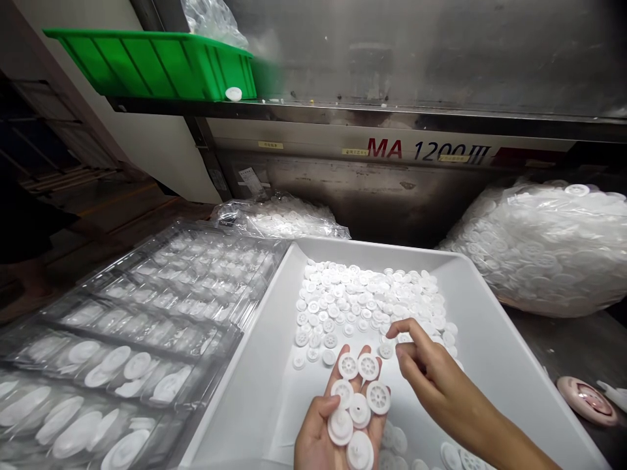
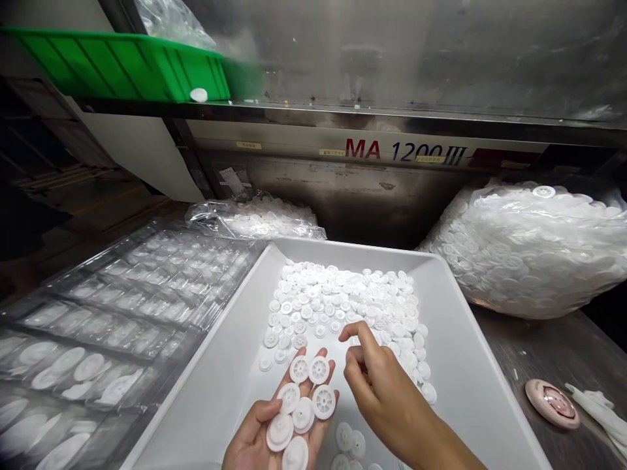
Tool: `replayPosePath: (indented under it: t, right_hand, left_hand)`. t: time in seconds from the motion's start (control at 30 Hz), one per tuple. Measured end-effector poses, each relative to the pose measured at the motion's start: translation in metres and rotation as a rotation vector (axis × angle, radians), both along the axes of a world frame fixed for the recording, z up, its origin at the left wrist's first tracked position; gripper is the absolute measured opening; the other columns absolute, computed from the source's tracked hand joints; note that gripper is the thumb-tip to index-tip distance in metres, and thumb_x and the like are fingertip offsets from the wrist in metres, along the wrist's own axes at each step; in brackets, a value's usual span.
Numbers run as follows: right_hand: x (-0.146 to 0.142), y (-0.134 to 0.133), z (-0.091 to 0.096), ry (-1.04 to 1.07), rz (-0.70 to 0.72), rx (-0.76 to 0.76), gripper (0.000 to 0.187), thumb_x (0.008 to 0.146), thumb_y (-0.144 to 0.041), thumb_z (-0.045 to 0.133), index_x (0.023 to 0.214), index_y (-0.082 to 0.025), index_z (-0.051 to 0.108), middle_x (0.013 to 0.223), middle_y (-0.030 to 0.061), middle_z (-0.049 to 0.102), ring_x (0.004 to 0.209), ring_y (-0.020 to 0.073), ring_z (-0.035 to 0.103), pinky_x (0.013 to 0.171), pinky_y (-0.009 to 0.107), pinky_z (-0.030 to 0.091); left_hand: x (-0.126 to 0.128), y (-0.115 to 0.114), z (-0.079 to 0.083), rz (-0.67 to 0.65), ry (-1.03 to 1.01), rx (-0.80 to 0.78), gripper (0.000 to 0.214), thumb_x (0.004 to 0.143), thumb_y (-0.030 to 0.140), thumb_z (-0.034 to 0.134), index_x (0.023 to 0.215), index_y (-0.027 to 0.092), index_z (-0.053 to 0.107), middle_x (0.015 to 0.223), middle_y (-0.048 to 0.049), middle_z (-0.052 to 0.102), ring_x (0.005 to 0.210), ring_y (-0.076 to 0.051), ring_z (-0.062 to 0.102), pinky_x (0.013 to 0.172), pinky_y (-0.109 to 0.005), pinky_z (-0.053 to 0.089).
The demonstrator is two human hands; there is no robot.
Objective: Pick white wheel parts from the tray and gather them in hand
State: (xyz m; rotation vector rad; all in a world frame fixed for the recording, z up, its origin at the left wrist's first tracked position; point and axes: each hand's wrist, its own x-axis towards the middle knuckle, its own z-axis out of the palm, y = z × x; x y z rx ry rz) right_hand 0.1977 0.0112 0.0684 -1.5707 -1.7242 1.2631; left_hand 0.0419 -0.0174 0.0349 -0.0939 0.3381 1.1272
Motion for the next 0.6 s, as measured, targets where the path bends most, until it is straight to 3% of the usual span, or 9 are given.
replayPosePath:
  t: [0.33, 0.47, 0.6]
  right_hand:
    - [0.008, 0.001, 0.004, -0.01, 0.098, -0.069, 0.015, 0.096, -0.028, 0.028, 0.11, -0.031, 0.035, 0.066, -0.0078, 0.032, 0.06, 0.0118, 0.029, 0.059, 0.026, 0.028]
    - [0.011, 0.001, 0.011, -0.026, 0.168, -0.09, 0.011, 0.095, -0.029, 0.033, 0.105, -0.029, 0.038, 0.069, -0.007, 0.036, 0.06, 0.0116, 0.033, 0.058, 0.026, 0.029]
    - [0.011, -0.001, 0.017, -0.076, 0.288, -0.015, 0.014, 0.089, -0.025, 0.046, 0.102, -0.028, 0.039, 0.073, -0.0062, 0.04, 0.064, 0.0114, 0.037, 0.057, 0.024, 0.03]
  left_hand:
    - [-0.006, -0.001, -0.004, -0.036, 0.102, 0.011, 0.037, 0.081, 0.018, 0.04, 0.106, 0.024, 0.067, 0.126, -0.0067, 0.059, 0.129, -0.026, 0.038, 0.11, -0.047, 0.022]
    - [-0.007, -0.001, -0.002, -0.055, 0.081, 0.026, 0.04, 0.081, 0.018, 0.039, 0.111, 0.029, 0.063, 0.125, -0.0023, 0.06, 0.13, -0.023, 0.037, 0.111, -0.045, 0.022]
    - [-0.007, 0.0, -0.002, -0.046, 0.064, 0.02, 0.042, 0.081, 0.019, 0.039, 0.117, 0.028, 0.059, 0.127, -0.0033, 0.059, 0.13, -0.024, 0.038, 0.11, -0.044, 0.022]
